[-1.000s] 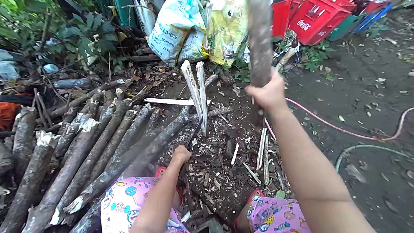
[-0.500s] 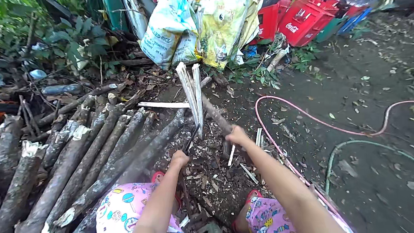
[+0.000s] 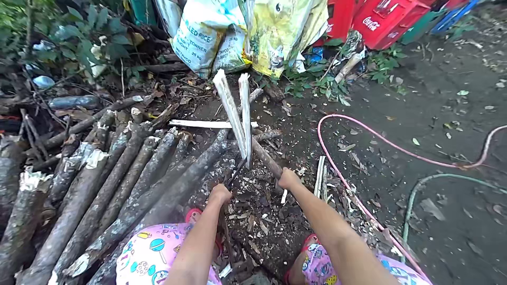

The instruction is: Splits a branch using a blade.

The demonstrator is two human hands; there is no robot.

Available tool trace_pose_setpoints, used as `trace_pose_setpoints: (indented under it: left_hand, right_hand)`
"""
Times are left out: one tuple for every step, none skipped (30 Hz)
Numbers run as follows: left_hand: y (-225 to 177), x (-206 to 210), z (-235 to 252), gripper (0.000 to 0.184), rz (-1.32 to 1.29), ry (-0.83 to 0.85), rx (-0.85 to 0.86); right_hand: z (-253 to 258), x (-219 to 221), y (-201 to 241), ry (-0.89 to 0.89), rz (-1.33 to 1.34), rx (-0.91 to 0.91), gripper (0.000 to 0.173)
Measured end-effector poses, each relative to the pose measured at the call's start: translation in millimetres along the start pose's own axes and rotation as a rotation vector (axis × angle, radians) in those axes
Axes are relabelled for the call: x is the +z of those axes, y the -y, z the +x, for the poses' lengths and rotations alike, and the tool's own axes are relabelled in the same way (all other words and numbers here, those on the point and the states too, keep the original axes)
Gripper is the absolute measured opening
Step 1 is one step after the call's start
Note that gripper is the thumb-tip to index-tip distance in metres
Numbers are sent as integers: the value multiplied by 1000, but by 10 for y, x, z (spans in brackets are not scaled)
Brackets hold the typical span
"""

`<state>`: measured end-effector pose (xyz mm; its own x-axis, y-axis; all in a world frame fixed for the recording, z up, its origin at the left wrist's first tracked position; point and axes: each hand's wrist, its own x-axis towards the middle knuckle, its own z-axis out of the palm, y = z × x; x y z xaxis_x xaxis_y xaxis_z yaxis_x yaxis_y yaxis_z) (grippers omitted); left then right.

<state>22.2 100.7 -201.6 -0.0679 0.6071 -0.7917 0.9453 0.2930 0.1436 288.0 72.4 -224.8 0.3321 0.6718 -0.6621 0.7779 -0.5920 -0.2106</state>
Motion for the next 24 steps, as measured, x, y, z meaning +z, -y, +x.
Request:
trace_pose_setpoints:
  left_hand:
    - [48,46,31,45,7,7,-12]
    - [58,94,66,45,-3,11,-17]
    - [52,141,92,44,-17,15,-15]
    - [51,179,96,45,-25,20,-17]
    - [44,185,94,45,-28,22,-18]
    - [24,163,95,45,-29,22,-15]
    - [4,140,91,45,-24,22,-12]
    - [-12,125,92,44,-16,23,-11]
    - [-24,119,109,44,-10,22,-9]
    - [-33,120,137,44,-7,20,-6]
    - [-42,125,166,44,-9,22,-4]
    - [-49,131,192,44,-11,28,-4]
    - [-51,137,209,45,-15,34,-8]
    - [-50,139,221,45,-20,37,-12]
    - [-49,133,237,44,-24,39,-12]
    - [-40,127,260,45,-33,38,-7]
    - [-24,126,286,46,-44,39,-1]
    - [-2,135,316,46,-58,42,5]
    - [19,149,341,47,-60,53,1]
    - [39,169,360,48,-47,69,-13]
    - [77,212,380,48,-28,84,-32]
    - [114,259,392,49,-15,92,-48]
    - [138,310,405,49,-3,99,-64]
    - [149,371,415,48,-10,105,-78]
  right_hand:
    - [-25,38,10,32,-23,12,65]
    - [-65,-1,25,33,-7,4,63]
    - [-109,-74,33,24,41,-19,62]
    - [-161,-145,34,13,101,-47,62]
    - [-215,-234,42,-7,162,-79,62]
    - [-267,-362,63,-47,222,-119,62]
    - [-329,-518,101,-100,276,-161,61]
    - [-386,-674,147,-169,336,-206,60]
    - [-421,-815,197,-252,409,-250,59]
    - [-438,-932,250,-348,489,-294,59]
    - [-455,-1022,308,-444,572,-331,64]
    - [-450,-1053,363,-531,656,-361,68]
    - [-413,-1008,404,-601,735,-382,70]
    - [-342,-883,418,-641,792,-380,73]
    - [-250,-683,393,-648,800,-347,75]
    - [-156,-430,324,-592,738,-274,77]
    - [-62,-140,213,-481,610,-179,78]
    - [29,139,93,-323,436,-72,77]
    - [108,381,-8,-149,255,20,76]
    - [164,577,-75,-17,126,86,74]
    - [187,735,-112,59,59,125,73]
    - [193,838,-123,93,47,145,73]
    - [208,913,-123,105,67,151,72]
    - [228,986,-134,114,108,147,72]
